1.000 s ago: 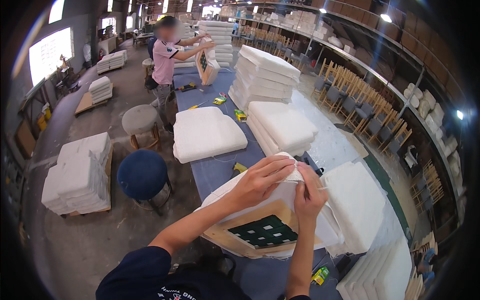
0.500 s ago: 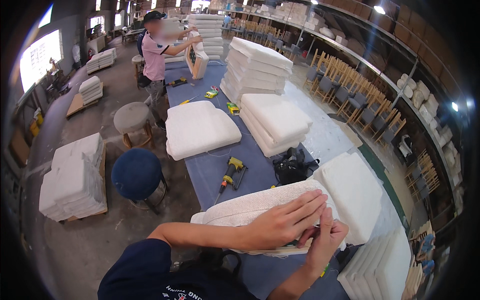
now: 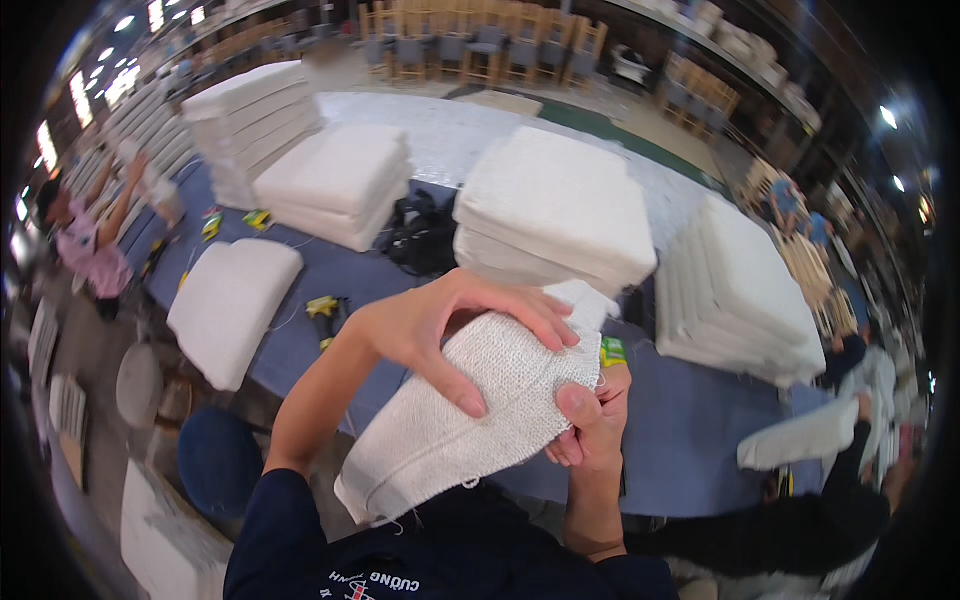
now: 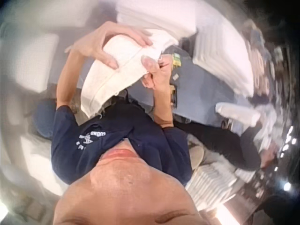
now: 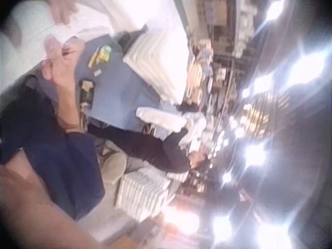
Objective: The person wraps white fabric around rectangular foam cushions and secures it using a pneumatic staple gun. They repeatedly pull the fabric taut, fold the edges, and staple the material to the wooden base of the cushion. The person works at a table in a factory setting, handling multiple cushions one by one.
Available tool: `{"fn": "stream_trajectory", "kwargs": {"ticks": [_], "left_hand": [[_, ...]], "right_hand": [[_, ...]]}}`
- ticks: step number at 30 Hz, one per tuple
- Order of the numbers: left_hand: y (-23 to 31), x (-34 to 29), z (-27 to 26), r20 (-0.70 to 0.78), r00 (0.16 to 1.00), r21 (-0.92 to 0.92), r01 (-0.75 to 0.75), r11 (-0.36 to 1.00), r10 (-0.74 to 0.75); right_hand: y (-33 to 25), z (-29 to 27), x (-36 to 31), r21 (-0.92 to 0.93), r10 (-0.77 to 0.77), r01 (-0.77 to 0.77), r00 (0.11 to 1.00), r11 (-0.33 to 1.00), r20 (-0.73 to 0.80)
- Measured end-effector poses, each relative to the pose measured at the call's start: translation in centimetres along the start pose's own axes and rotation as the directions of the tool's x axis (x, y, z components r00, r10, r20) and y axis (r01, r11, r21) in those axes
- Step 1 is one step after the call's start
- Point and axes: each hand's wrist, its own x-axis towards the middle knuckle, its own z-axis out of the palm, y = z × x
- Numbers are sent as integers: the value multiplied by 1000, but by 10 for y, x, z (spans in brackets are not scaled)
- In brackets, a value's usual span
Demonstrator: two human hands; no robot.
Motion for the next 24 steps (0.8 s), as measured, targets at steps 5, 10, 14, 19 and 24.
{"fn": "stream_trajectory", "kwargs": {"ticks": [5,10,14,19,24], "left_hand": [[-10,21,27,-69,995,-54,68,996,-71],[-6,30,37,-88,986,-53,137,989,-141],[5,17,22,-180,972,-7,150,989,-148],[2,-2,-27,-428,876,128,304,944,-224],[-6,-36,-60,-564,798,-3,254,967,-212]], "right_hand": [[-5,-22,-21,76,-91,87,995,993,45],[-10,-26,-24,-75,-153,158,986,985,64],[-7,-11,-6,-120,-43,49,998,992,54],[23,18,58,-12,83,-89,965,996,-247],[64,39,101,49,-5,15,980,999,-199]]}}
